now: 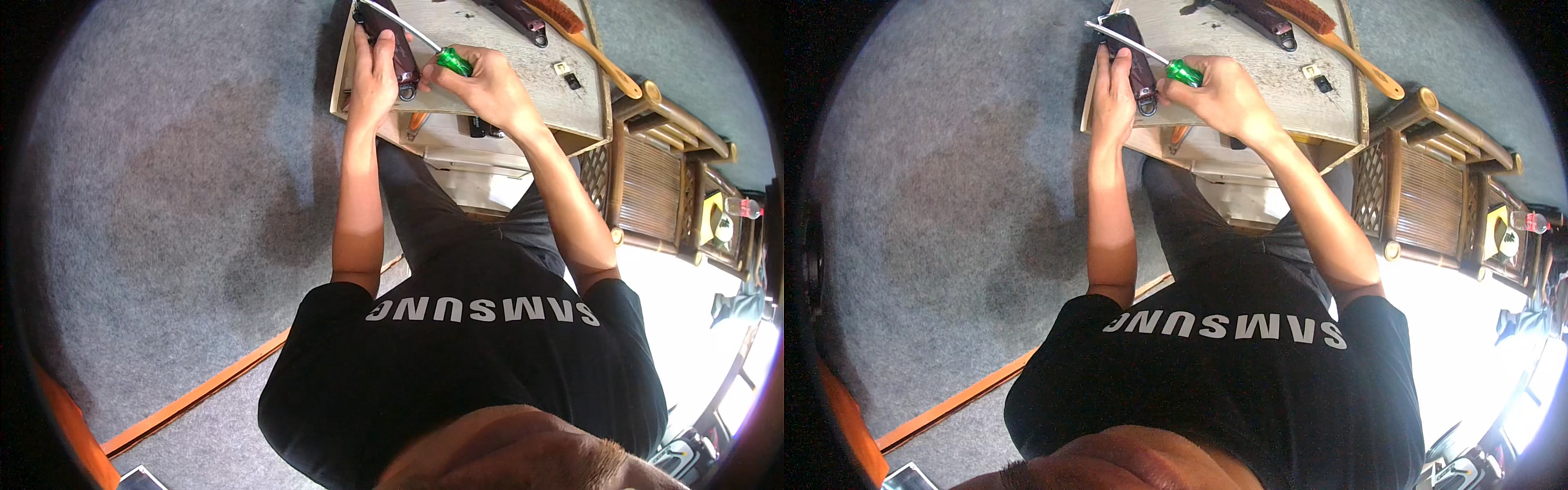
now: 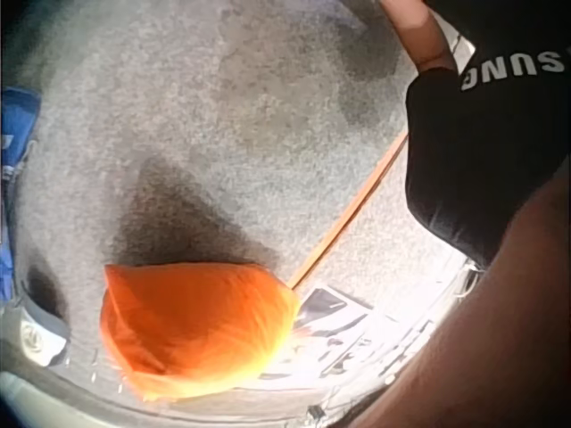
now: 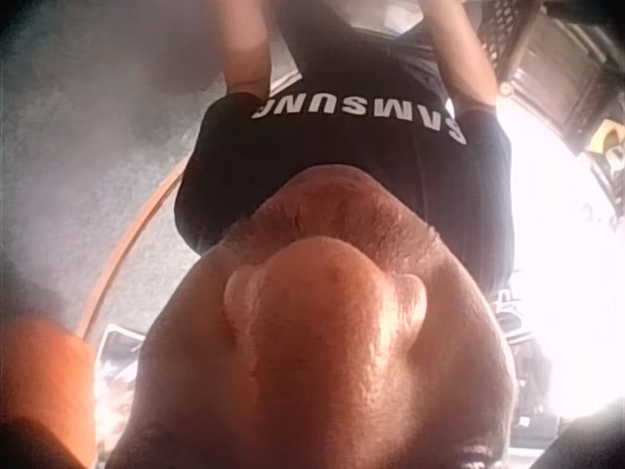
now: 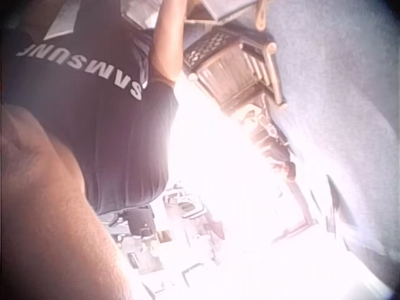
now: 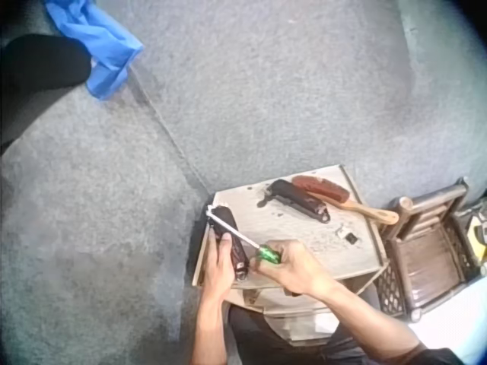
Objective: The person uses a screwdriver to tighten screws on the blade and housing of a pair of hair clippers. They handle two sets of hair clippers, rotating them to access different screws while working over a countertop.
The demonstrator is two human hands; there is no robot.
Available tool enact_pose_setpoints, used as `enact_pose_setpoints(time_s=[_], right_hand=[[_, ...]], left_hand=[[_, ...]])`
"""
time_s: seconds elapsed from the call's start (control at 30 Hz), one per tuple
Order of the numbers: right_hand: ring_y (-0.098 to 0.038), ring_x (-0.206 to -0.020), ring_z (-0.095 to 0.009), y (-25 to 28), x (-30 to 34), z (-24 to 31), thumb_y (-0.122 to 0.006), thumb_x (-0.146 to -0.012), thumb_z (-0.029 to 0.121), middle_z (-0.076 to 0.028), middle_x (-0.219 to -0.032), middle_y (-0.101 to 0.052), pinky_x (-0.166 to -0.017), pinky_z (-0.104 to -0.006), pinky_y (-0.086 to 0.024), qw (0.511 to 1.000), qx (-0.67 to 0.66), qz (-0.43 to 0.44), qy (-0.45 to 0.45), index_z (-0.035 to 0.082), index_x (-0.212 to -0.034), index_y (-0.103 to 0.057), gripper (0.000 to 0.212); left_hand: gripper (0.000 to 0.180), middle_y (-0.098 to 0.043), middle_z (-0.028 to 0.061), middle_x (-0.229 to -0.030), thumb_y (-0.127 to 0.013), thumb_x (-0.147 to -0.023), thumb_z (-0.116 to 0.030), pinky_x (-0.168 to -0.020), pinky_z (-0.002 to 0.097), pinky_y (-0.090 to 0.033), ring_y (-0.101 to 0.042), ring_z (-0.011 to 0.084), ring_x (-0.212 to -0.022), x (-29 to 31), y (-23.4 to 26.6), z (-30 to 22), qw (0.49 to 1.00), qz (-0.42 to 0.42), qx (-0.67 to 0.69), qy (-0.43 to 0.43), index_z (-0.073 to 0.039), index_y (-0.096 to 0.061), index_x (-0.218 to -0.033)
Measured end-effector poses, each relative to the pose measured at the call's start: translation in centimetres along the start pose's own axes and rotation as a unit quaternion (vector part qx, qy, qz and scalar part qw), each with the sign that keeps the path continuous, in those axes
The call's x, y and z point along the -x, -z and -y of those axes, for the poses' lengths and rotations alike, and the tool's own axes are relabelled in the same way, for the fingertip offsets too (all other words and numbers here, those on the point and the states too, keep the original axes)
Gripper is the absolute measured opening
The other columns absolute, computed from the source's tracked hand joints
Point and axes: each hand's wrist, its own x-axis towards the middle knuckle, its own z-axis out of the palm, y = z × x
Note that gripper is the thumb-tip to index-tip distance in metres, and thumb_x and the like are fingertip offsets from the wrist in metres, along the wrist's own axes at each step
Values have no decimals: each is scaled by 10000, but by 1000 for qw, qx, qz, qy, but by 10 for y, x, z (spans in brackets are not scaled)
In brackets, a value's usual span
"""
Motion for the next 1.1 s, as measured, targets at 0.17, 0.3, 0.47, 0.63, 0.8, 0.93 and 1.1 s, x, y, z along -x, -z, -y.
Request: enact_pose_setpoints(time_s=[0.17,0.3,0.47,0.63,0.8,0.93,1.1], right_hand=[[-682,-830,-101,-3,1,4,-698,-937,247,-68,-863,-770,-833,-294,-534,999,38,-5,-11,23,-968,-778,240],[-688,-726,-158,-8,1,1,-722,-917,329,-118,-767,-731,-745,-346,-541,995,89,-49,-3,41,-960,-776,296],[-729,-854,-398,-12,2,5,-715,-858,400,-207,-793,-721,-797,-487,-553,992,112,-54,-24,81,-955,-769,338],[-681,-542,-219,-17,3,7,-732,-917,411,-129,-601,-658,-609,-379,-527,985,141,-94,28,52,-906,-759,360],[-694,-658,-308,-14,4,6,-722,-900,429,-162,-672,-681,-680,-436,-538,989,124,-75,12,69,-913,-758,362],[-722,-810,-418,-14,5,4,-701,-892,450,-215,-757,-705,-766,-506,-553,986,145,-79,16,85,-924,-759,371],[-721,-805,-421,-14,7,12,-695,-906,448,-202,-761,-713,-755,-515,-554,984,164,-67,10,96,-942,-755,359]], left_hand=[[471,-718,152,-1147,-452,-1112,-306,-667,270,-573,-684,149,-790,-7,8,20,999,20,-25,-5,14,-375,-1448],[316,-726,118,-1104,-436,-1116,-277,-654,265,-572,-674,127,-768,-4,3,16,999,27,33,-1,-45,-462,-1329],[302,-724,99,-1100,-441,-1116,-272,-704,264,-563,-667,116,-828,-4,3,13,1000,22,14,-14,-62,-483,-1328],[298,-721,94,-1101,-458,-1115,-277,-711,259,-558,-665,114,-843,-4,5,16,999,23,1,-27,-69,-489,-1325],[432,-695,143,-1135,-451,-1115,-286,-822,298,-549,-668,169,-961,-6,9,17,999,46,8,-7,-26,-367,-1449],[323,-721,97,-1105,-466,-1118,-305,-703,265,-564,-669,108,-819,-4,4,16,999,19,30,-7,-61,-486,-1329],[362,-720,95,-1105,-465,-1121,-322,-700,258,-563,-655,92,-832,-3,3,15,1000,20,-5,-22,-62,-461,-1371]])
